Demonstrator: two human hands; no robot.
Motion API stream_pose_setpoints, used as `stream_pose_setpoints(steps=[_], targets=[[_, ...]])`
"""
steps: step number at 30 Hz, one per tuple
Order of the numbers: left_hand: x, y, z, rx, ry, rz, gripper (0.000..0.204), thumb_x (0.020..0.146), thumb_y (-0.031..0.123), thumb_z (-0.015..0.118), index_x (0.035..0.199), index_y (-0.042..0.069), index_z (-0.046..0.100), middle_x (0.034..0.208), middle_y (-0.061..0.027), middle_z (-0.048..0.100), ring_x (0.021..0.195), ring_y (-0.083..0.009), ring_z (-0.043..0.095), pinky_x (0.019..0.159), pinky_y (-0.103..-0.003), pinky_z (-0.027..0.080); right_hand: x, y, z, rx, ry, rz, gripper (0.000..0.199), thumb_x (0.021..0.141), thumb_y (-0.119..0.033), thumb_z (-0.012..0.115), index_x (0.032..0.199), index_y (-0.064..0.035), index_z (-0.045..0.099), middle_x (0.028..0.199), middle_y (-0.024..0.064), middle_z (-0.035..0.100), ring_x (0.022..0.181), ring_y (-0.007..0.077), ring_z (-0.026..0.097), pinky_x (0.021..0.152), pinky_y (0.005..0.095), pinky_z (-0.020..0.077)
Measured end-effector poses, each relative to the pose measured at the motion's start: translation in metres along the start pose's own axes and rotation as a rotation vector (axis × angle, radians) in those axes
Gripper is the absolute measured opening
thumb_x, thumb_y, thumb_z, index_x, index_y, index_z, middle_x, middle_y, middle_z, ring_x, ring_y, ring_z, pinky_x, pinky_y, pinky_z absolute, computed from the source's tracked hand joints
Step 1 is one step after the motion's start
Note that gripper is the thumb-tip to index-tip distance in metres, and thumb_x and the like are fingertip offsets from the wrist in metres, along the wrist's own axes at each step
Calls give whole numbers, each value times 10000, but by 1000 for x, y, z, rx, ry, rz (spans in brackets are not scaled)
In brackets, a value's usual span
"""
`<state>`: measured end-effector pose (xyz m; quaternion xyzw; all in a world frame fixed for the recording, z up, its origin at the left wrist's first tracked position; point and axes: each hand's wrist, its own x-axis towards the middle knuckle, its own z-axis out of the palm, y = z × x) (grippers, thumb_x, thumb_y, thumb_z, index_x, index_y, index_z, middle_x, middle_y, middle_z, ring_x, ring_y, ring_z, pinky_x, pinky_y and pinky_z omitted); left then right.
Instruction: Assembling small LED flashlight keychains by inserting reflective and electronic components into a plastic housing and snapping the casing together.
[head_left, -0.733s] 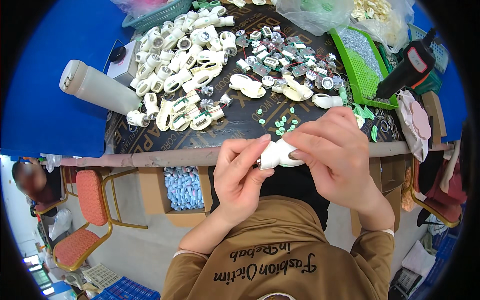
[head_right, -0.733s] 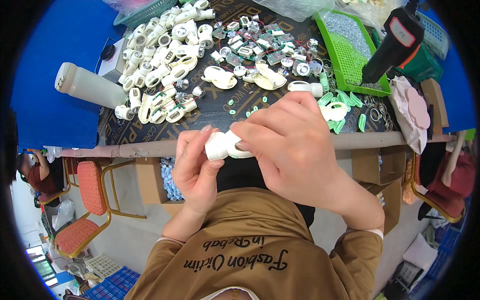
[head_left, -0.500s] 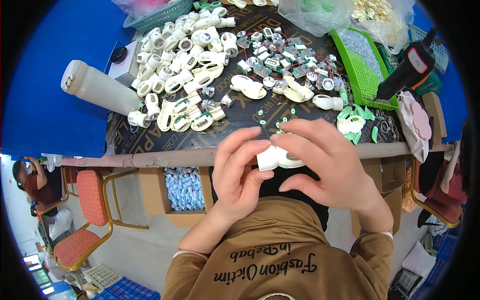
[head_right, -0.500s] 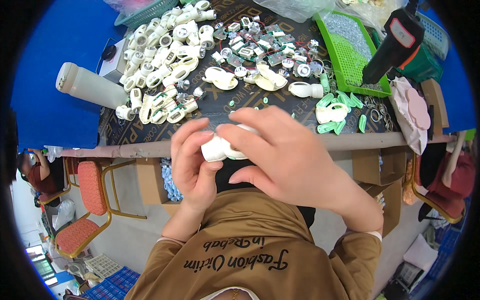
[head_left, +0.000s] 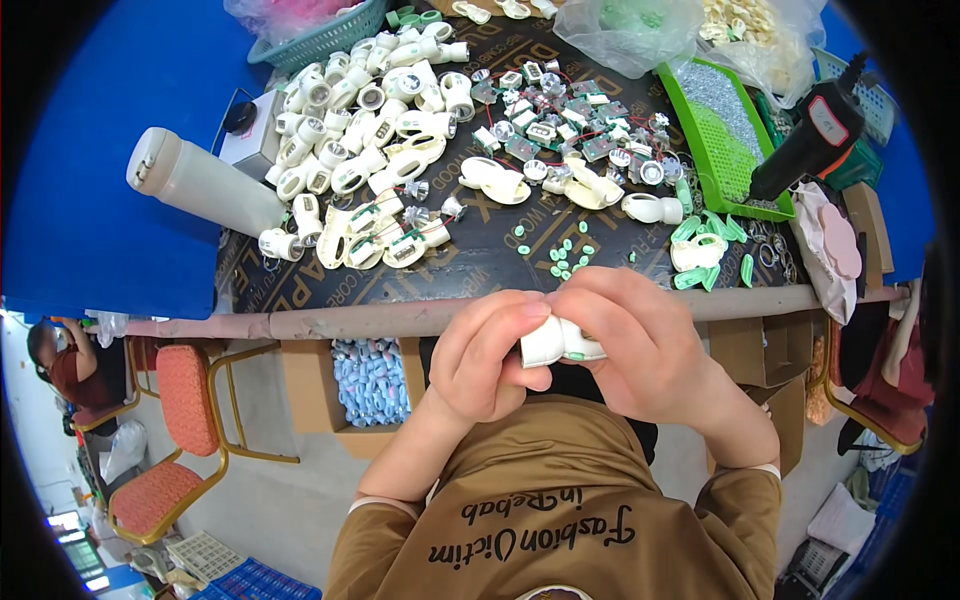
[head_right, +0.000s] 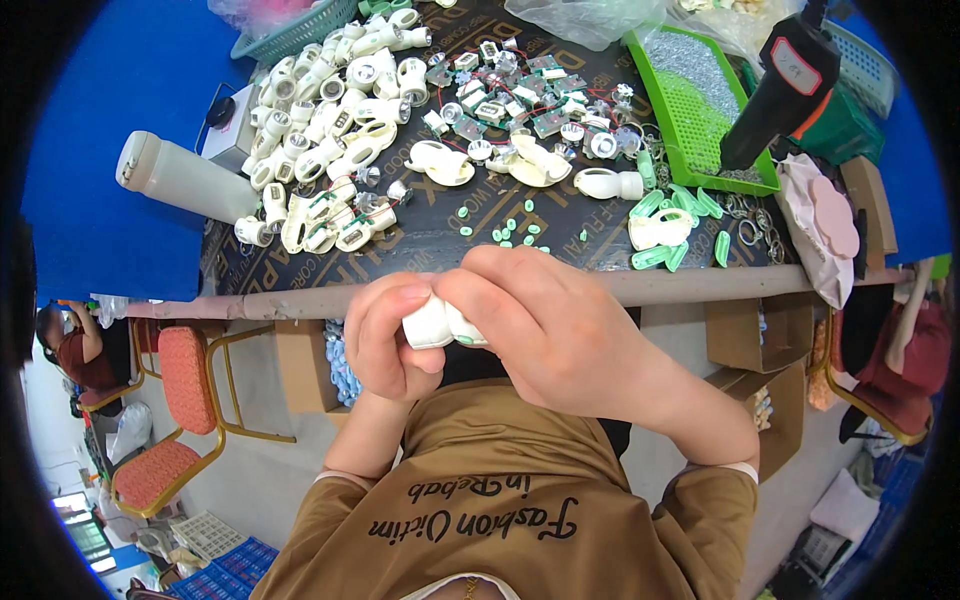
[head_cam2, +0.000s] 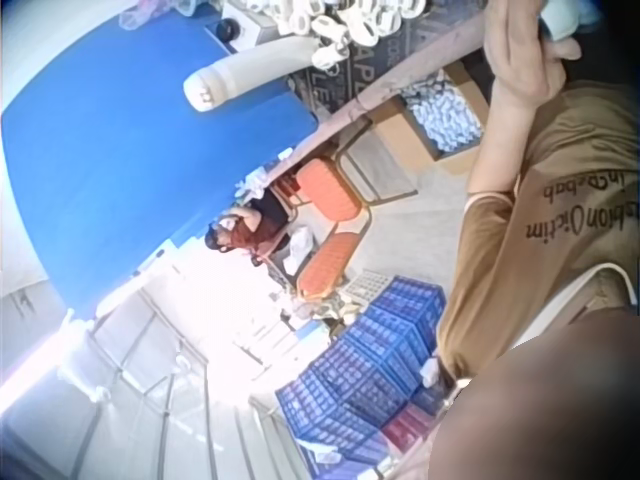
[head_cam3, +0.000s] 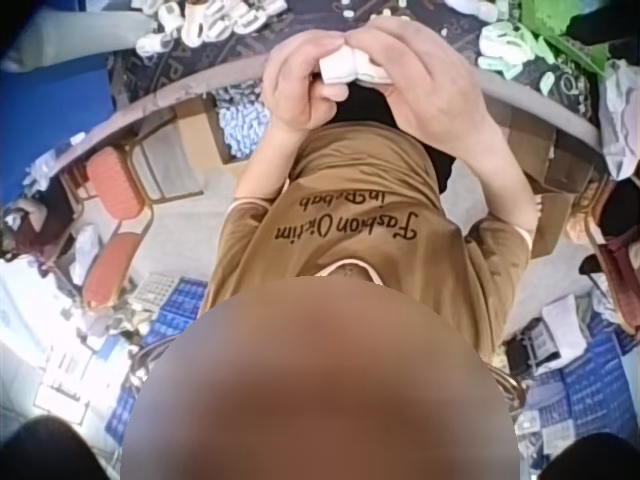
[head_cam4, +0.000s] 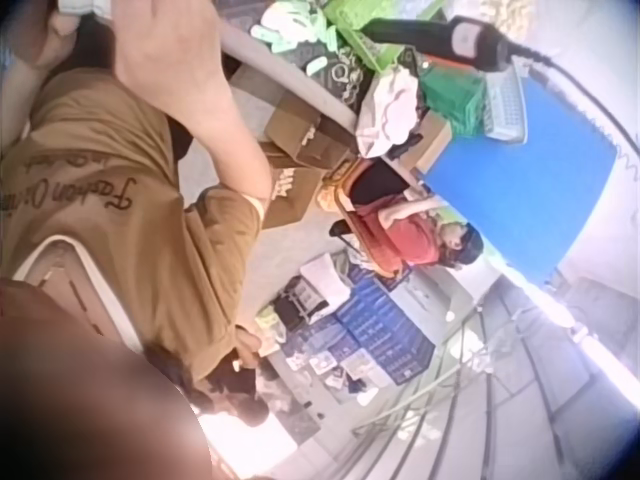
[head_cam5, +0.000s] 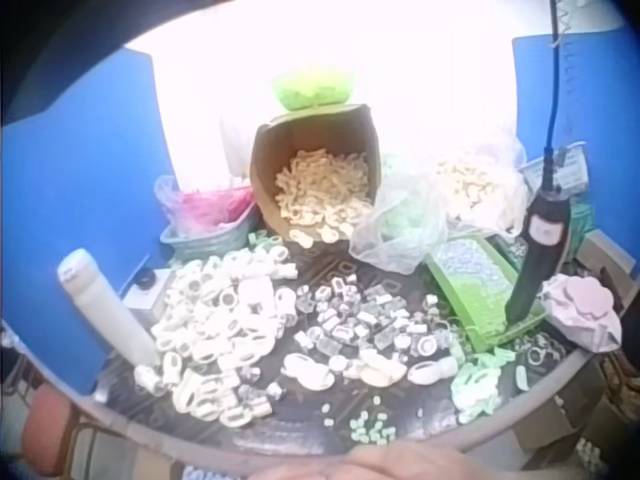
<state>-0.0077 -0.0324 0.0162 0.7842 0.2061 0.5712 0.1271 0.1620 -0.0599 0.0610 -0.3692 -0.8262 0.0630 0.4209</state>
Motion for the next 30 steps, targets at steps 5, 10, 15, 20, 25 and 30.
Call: stream_pose_setpoints(steps=[5,10,15,20,25,30], targets=[[-1,0,1,25,5,26,448,849,347,576,1050,-52,545,950,-174,591,817,-269,610,674,-320,522,0,-1,-2,12,-12,17,304,708,-14,580,1009,8,553,910,127,533,741,262,571,625,329,481],[-3,-1,2,62,20,59,435,862,352,561,1039,-45,549,949,-173,592,790,-267,615,652,-324,530,1,-2,-1,51,-17,32,293,707,-17,582,997,0,550,907,123,530,732,261,564,629,331,471],[-6,-1,4,138,61,95,428,878,367,538,1024,-34,560,941,-171,592,777,-271,623,624,-320,538,1,-3,-2,69,-16,38,294,709,-15,576,1001,-8,545,910,119,530,740,263,561,646,335,467],[-7,2,4,90,26,54,447,871,371,552,1066,-31,530,952,-168,585,827,-274,614,695,-334,525,0,0,-6,27,-22,27,281,722,-29,565,1003,-21,547,917,114,533,748,262,562,648,330,470],[-2,16,-7,-955,-19,-817,878,784,676,451,1322,35,187,1047,-155,529,901,-217,550,841,-349,425,-2,3,-19,68,-207,-19,290,725,-67,572,1014,-47,559,933,94,547,781,251,559,661,337,462],[8,11,-22,-1291,-789,-1259,733,846,603,437,1310,56,290,842,-73,556,675,-102,529,588,-207,427,-13,-1,-16,5,-397,-48,207,761,-123,545,957,-58,552,975,98,546,842,260,555,703,357,452]])
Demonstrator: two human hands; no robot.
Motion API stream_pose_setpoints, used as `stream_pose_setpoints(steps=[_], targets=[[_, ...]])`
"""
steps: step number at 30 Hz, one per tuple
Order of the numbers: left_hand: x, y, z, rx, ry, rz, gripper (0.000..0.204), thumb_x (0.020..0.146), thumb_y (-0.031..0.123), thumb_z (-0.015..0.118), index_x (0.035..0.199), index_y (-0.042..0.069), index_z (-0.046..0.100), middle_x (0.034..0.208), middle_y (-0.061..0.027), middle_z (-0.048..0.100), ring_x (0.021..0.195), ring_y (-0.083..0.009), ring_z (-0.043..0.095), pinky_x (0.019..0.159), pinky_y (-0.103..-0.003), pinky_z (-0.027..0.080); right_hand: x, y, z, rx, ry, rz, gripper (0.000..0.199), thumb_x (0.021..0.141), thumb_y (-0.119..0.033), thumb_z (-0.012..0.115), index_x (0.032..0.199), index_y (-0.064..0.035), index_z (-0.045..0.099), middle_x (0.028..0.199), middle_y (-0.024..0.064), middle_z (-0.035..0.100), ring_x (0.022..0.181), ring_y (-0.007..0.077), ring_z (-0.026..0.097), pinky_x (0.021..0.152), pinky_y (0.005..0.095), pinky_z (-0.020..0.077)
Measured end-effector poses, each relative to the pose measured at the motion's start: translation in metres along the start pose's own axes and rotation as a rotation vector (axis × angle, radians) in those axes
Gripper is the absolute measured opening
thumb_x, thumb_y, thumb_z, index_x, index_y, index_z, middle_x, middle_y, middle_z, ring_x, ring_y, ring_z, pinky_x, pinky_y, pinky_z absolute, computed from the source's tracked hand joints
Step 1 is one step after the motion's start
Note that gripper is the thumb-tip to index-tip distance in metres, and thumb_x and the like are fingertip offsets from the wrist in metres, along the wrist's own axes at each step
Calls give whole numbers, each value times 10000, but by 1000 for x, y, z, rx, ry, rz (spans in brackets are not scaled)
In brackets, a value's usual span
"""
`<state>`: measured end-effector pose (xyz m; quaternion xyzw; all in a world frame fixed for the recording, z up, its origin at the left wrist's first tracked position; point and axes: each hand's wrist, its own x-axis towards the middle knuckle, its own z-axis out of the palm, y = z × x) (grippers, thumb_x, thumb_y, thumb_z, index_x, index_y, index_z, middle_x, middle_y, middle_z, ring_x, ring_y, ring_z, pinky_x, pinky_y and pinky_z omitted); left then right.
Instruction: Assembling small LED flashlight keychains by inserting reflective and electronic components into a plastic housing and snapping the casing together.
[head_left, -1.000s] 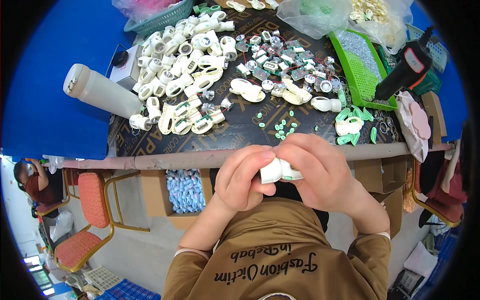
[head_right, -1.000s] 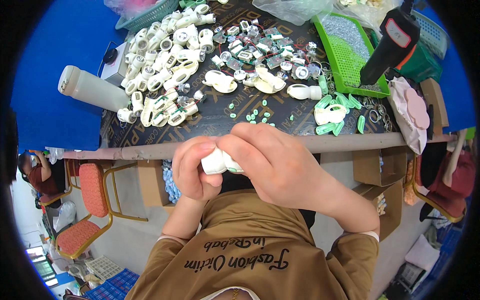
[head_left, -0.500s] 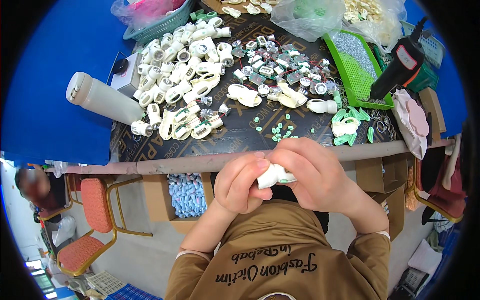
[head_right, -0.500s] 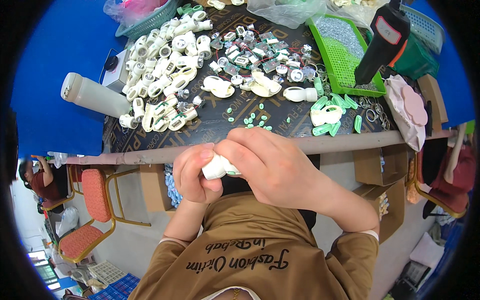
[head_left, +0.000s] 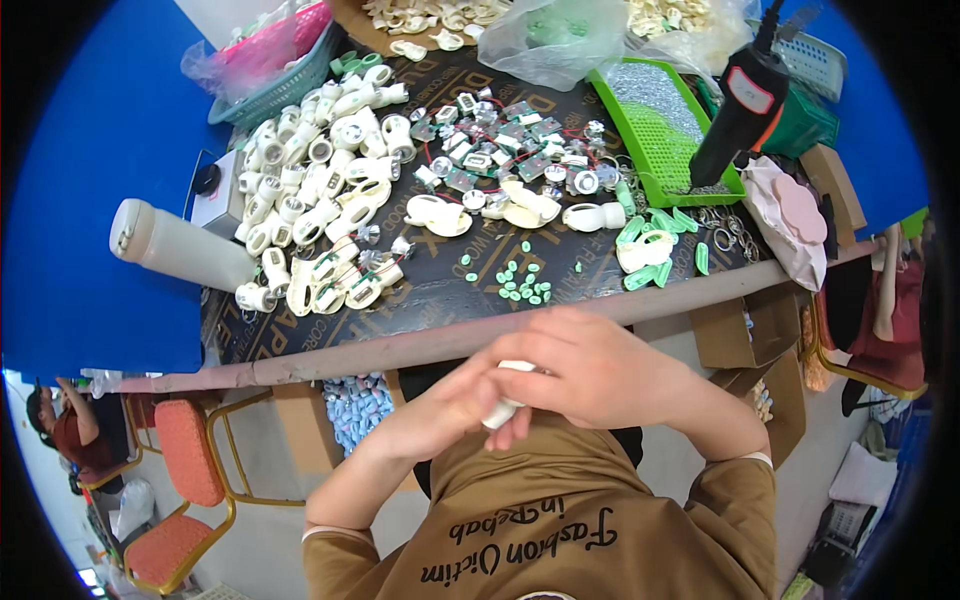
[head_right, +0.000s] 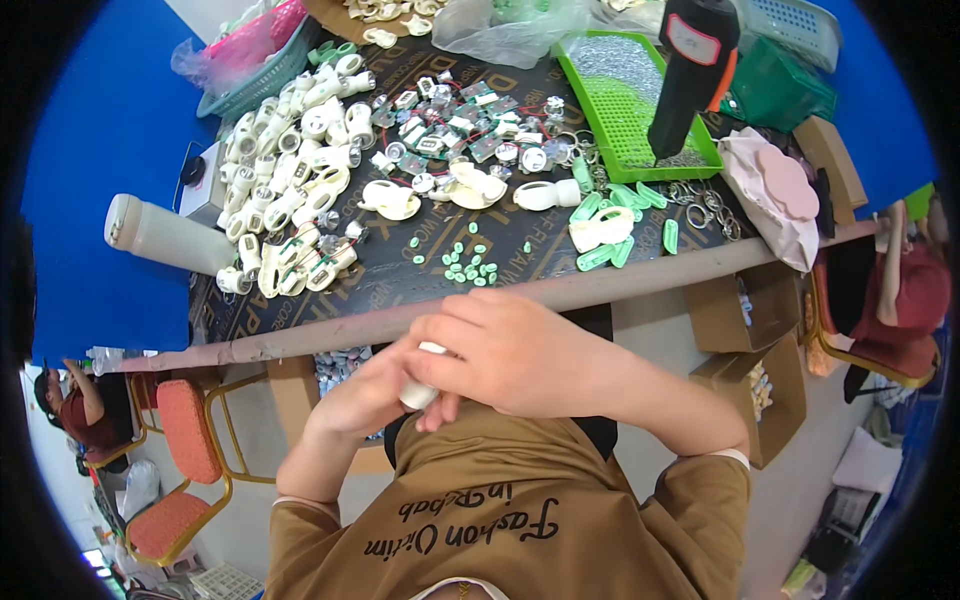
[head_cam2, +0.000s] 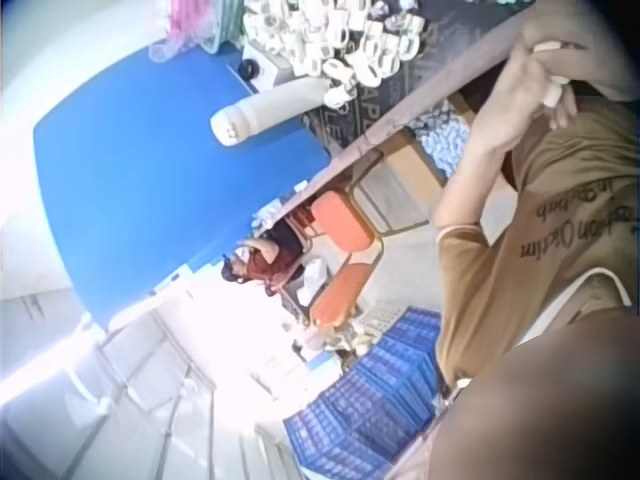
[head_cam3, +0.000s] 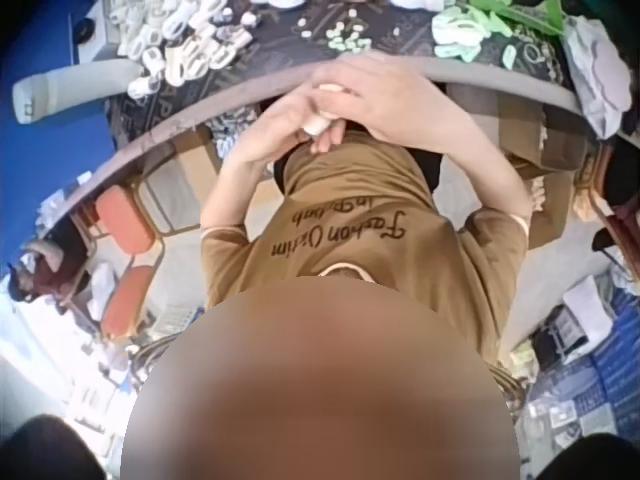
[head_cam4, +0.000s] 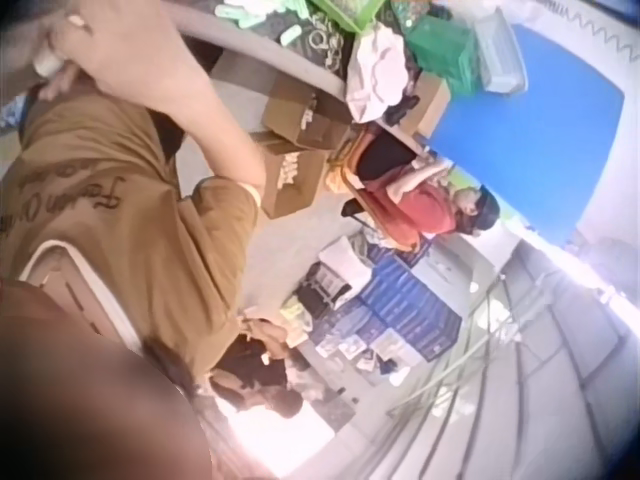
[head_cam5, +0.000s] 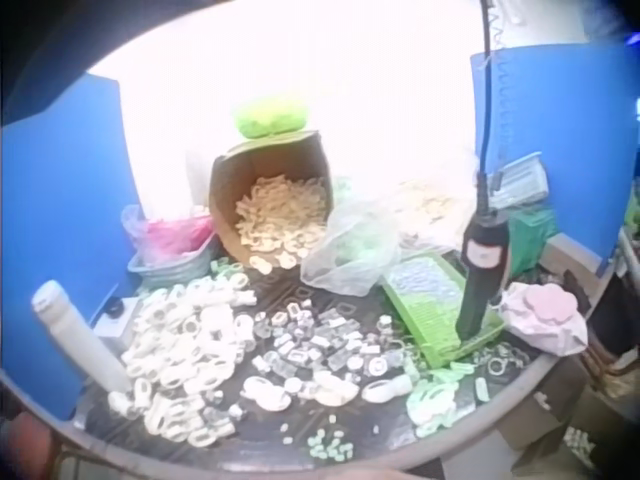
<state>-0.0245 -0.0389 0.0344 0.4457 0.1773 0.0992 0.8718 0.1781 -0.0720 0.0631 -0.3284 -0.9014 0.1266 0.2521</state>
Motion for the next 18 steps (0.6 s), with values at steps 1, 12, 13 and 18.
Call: stream_pose_setpoints(steps=[1,12,13,18], targets=[[-1,-2,-2,30,-55,-47,671,871,545,464,1305,60,302,813,-62,554,646,-90,512,570,-202,416,-3,0,5,43,12,7,218,767,-125,537,974,-58,553,995,102,541,864,258,553,720,359,448],[-10,-24,-10,-390,98,38,428,858,161,543,1213,39,337,886,-224,580,586,-228,623,487,-281,487,-64,71,-35,-428,448,611,139,691,30,583,814,-28,612,886,99,587,877,288,567,749,357,460],[-9,-24,-8,-389,97,36,428,858,161,543,1213,39,337,886,-224,580,586,-228,623,487,-281,487,-66,80,-38,-613,395,584,131,679,12,580,798,-32,615,893,91,584,907,271,554,778,349,445],[-2,-27,-1,-447,139,90,447,829,132,556,1211,36,345,853,-208,576,548,-230,607,439,-265,461,-50,104,-38,-993,154,364,108,674,-69,556,758,-28,612,932,79,552,951,218,517,813,321,410]])
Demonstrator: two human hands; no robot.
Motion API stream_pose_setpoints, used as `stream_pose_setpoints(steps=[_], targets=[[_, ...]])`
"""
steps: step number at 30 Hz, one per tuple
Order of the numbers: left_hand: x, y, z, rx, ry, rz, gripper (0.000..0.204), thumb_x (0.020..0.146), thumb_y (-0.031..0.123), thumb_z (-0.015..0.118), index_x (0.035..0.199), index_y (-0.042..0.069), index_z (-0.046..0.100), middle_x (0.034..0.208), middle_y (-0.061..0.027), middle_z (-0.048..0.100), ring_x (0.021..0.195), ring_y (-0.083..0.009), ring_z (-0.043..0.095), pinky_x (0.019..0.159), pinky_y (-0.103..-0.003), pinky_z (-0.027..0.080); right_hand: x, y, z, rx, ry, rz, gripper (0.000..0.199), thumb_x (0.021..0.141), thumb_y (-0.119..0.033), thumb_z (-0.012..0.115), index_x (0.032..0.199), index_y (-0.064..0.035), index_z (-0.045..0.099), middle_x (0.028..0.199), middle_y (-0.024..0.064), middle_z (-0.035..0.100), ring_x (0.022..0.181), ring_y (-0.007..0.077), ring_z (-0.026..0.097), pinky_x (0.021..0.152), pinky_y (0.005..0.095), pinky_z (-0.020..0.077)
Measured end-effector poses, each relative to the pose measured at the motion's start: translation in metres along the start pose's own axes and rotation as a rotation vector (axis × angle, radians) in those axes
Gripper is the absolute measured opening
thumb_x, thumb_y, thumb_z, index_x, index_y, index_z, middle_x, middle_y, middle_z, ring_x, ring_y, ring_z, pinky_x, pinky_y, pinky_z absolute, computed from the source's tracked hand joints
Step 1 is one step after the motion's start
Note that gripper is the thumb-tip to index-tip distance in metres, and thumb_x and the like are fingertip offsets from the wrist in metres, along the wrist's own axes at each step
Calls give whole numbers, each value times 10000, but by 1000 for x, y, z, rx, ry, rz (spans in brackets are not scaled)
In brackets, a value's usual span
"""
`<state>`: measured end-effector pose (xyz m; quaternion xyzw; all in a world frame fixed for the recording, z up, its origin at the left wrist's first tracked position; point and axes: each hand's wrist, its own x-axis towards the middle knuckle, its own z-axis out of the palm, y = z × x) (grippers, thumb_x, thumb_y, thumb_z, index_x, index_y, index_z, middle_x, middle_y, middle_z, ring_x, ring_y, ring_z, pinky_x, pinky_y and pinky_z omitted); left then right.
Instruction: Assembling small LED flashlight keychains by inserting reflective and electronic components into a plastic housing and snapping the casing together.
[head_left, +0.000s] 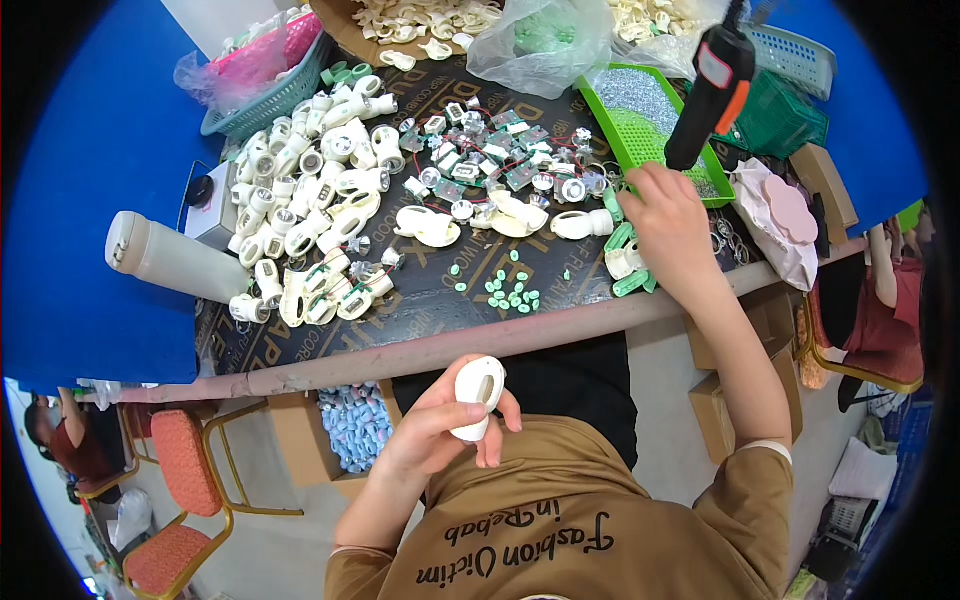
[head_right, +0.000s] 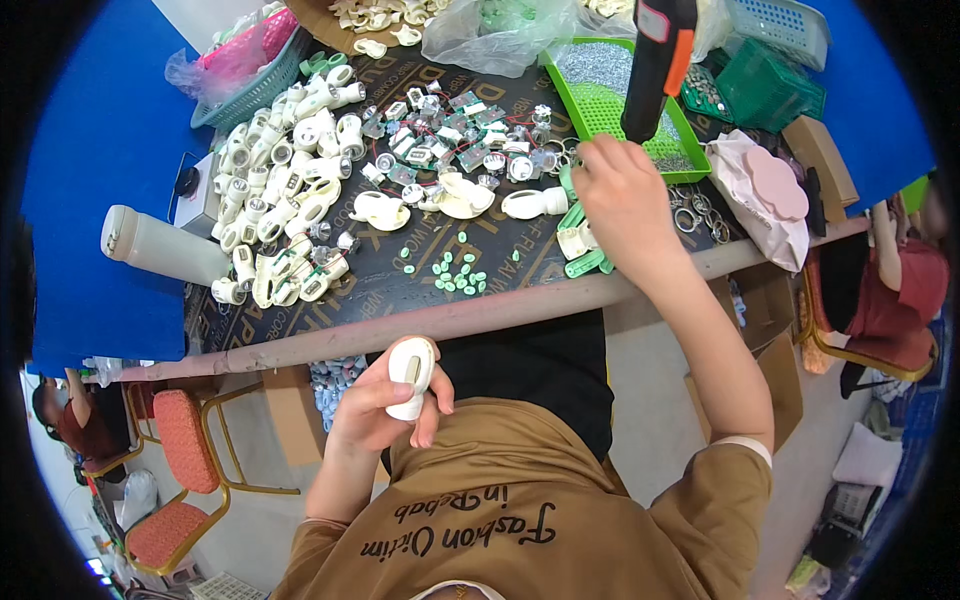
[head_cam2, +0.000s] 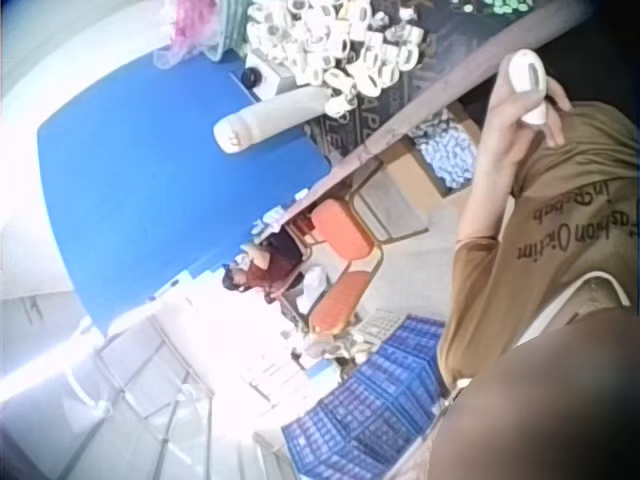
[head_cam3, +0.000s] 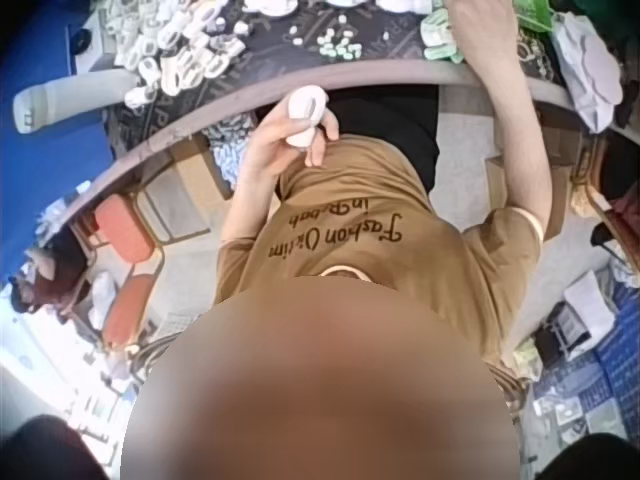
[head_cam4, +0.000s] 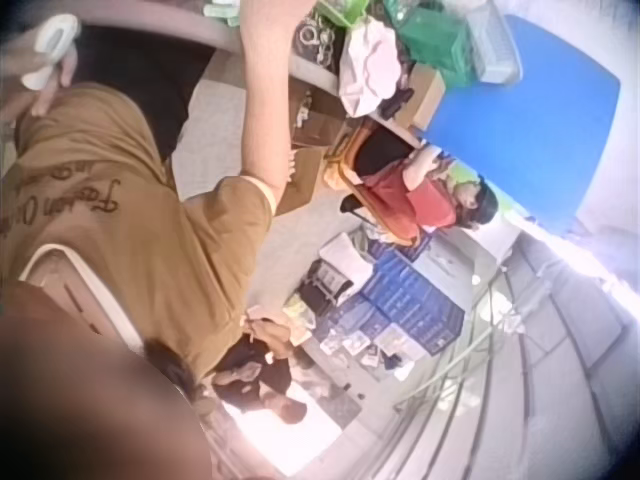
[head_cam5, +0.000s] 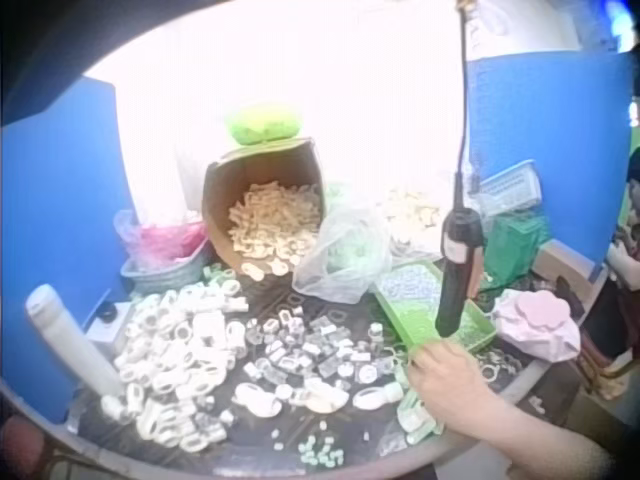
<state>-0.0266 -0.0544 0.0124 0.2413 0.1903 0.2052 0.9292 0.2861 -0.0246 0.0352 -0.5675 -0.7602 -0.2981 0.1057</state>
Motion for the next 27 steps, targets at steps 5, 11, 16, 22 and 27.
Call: stream_pose_setpoints(steps=[5,11,16,22,27], targets=[[1,-1,-4,12,-22,26,422,814,125,562,1187,35,386,778,-165,561,468,-182,533,381,-240,368,8,-3,11,-113,-171,90,109,676,-42,547,768,-26,603,1011,95,548,1049,241,495,882,336,397],[-1,0,-4,27,53,35,382,833,131,557,1172,39,408,715,-107,535,436,-136,470,360,-226,299,15,10,3,145,-191,82,48,650,-16,567,685,-35,594,841,92,534,904,245,511,777,344,422],[2,-4,-5,95,97,59,345,847,126,579,1146,42,430,695,-70,532,453,-121,479,377,-220,304,21,6,-15,651,-69,390,119,735,-15,612,798,-9,511,784,98,553,770,255,555,681,351,440],[18,-4,4,114,165,264,339,822,44,605,1115,34,434,775,-99,582,659,-176,605,538,-264,485,17,-27,-40,1845,-150,723,106,854,-94,572,849,-41,480,870,134,638,695,126,603,595,218,487],[39,1,24,2,232,360,351,864,57,558,1174,33,396,1013,-193,588,928,-251,612,810,-360,516,6,-73,-49,2280,-203,781,127,877,-121,546,916,-40,456,906,156,631,745,169,631,615,249,521]])
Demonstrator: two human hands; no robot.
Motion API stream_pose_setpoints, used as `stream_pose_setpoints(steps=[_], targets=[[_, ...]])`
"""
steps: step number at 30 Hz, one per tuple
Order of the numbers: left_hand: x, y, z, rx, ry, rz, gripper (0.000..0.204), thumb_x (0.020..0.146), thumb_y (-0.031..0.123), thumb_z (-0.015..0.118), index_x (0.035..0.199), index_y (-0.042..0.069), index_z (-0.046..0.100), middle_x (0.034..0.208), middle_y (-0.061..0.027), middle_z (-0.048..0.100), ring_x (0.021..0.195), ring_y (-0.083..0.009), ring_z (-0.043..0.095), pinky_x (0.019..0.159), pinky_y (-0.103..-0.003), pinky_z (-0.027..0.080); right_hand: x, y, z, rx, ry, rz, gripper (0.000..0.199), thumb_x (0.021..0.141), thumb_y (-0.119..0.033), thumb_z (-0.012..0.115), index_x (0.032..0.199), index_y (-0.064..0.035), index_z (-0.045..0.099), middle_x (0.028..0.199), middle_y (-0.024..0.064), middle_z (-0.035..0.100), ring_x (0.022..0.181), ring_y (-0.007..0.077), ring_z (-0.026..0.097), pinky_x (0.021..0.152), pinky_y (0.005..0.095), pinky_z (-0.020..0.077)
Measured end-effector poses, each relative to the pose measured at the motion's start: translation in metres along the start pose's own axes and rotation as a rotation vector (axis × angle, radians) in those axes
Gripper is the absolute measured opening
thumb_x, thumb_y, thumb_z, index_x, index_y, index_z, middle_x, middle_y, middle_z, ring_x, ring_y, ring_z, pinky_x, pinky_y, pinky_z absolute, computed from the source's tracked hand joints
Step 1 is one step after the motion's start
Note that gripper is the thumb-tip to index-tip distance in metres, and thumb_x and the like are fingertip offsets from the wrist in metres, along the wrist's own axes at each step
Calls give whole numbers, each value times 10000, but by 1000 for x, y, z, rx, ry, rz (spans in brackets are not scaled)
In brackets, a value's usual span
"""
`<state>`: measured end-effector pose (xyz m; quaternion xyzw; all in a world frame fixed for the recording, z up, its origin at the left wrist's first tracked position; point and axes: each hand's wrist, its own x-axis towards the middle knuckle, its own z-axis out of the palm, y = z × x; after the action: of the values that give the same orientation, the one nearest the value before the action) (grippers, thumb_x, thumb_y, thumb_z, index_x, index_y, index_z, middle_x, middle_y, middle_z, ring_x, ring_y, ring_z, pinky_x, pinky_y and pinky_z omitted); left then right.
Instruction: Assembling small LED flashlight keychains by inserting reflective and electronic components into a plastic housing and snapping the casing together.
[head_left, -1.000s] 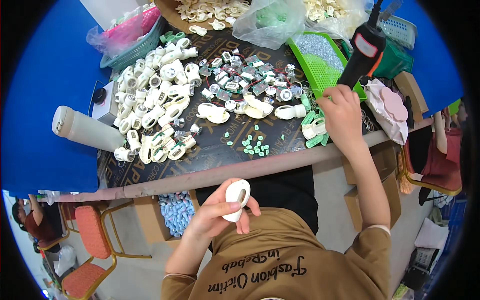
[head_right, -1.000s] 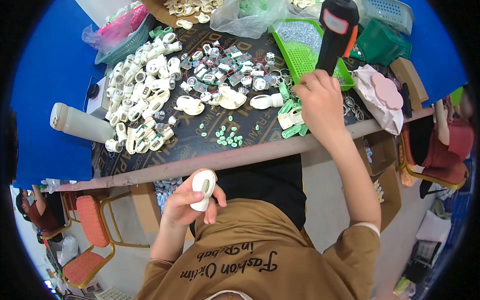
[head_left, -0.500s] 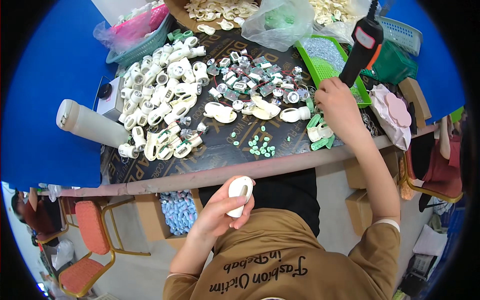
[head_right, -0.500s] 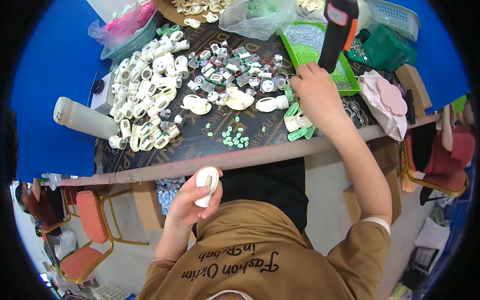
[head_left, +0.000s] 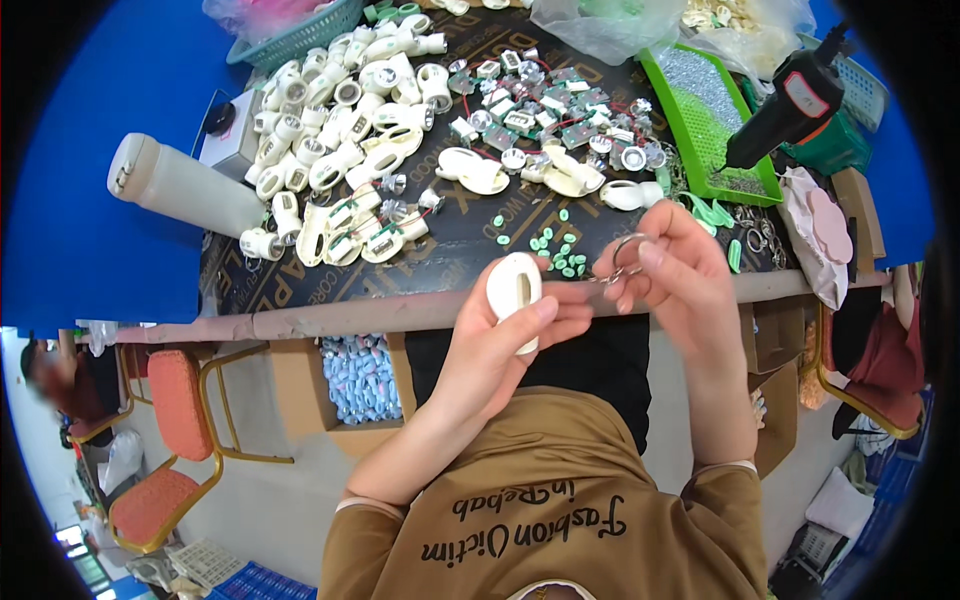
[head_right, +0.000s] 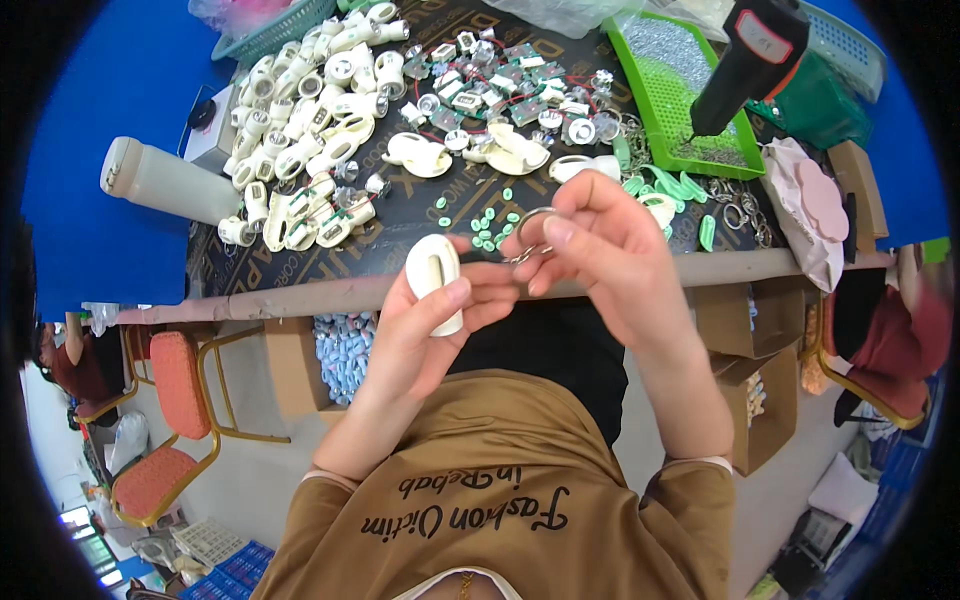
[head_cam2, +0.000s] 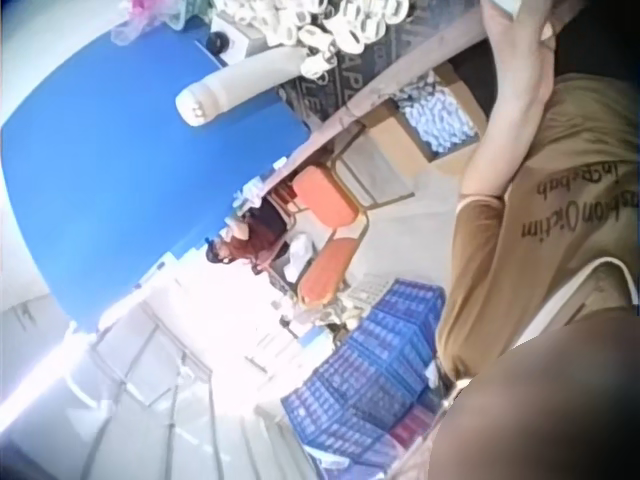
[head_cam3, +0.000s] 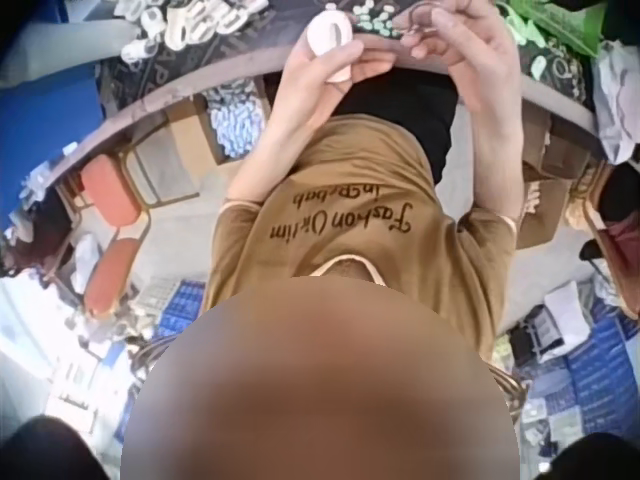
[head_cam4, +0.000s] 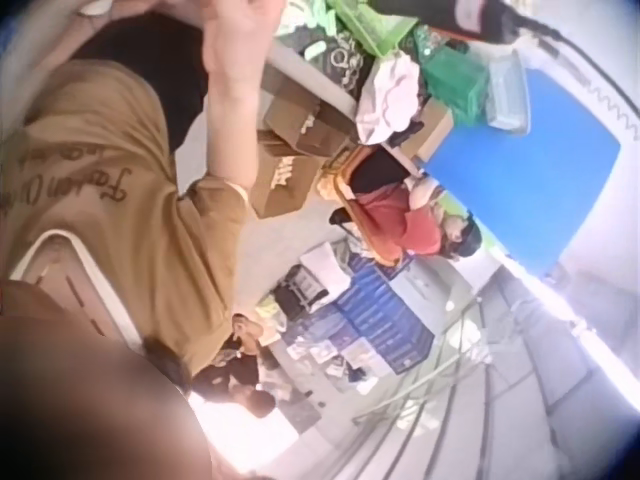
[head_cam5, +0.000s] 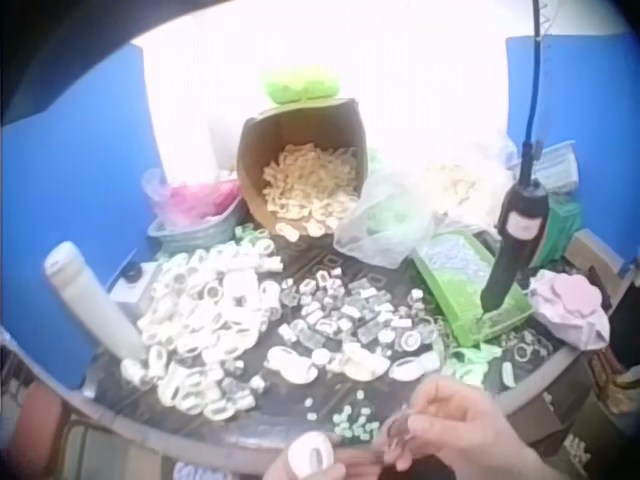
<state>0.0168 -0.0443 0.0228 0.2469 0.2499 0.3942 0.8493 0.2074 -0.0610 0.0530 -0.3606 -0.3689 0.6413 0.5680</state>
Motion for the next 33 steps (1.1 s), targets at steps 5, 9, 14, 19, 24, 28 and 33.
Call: stream_pose_setpoints(steps=[5,9,14,19,24,28,33], targets=[[0,-6,-3,-45,-30,44,358,865,36,549,1187,45,392,1028,-158,591,954,-239,606,827,-367,507,-7,25,11,134,-14,-22,77,908,-83,503,944,-40,450,920,138,613,787,196,637,654,268,533],[-4,-7,-7,-16,0,78,395,827,-4,588,1176,47,408,954,-113,590,893,-204,608,805,-336,512,-10,34,11,192,-10,-31,83,908,-81,501,956,-43,446,935,139,610,793,196,637,658,271,533],[-4,-7,-9,6,23,92,413,796,-27,620,1152,45,426,884,-89,579,797,-167,594,706,-281,513,-13,40,13,272,-16,-2,89,907,-77,500,969,-48,443,950,150,607,808,194,636,664,261,525],[-5,-6,-11,31,24,95,405,783,-41,623,1124,41,421,824,-94,574,701,-142,567,584,-247,463,-14,49,14,283,-51,-40,159,880,-56,537,1014,-49,453,949,112,581,799,144,591,684,247,488],[-7,-2,-9,171,12,176,403,776,-57,614,1114,37,417,789,-96,576,661,-137,564,557,-243,465,-21,54,21,-338,56,-186,246,724,18,684,944,-26,583,914,53,575,743,122,553,650,255,454],[-7,2,-11,263,13,217,404,767,-61,620,1103,33,417,769,-91,576,652,-127,560,546,-228,463,-19,45,30,-955,113,-533,132,683,15,683,798,-20,628,761,85,599,664,218,591,568,293,474],[-10,7,-14,197,-53,194,404,780,1,629,1123,23,415,734,-110,575,554,-120,537,455,-219,428,-21,43,33,-1054,65,-665,158,664,24,684,803,-22,626,750,77,597,628,218,590,546,290,477]])
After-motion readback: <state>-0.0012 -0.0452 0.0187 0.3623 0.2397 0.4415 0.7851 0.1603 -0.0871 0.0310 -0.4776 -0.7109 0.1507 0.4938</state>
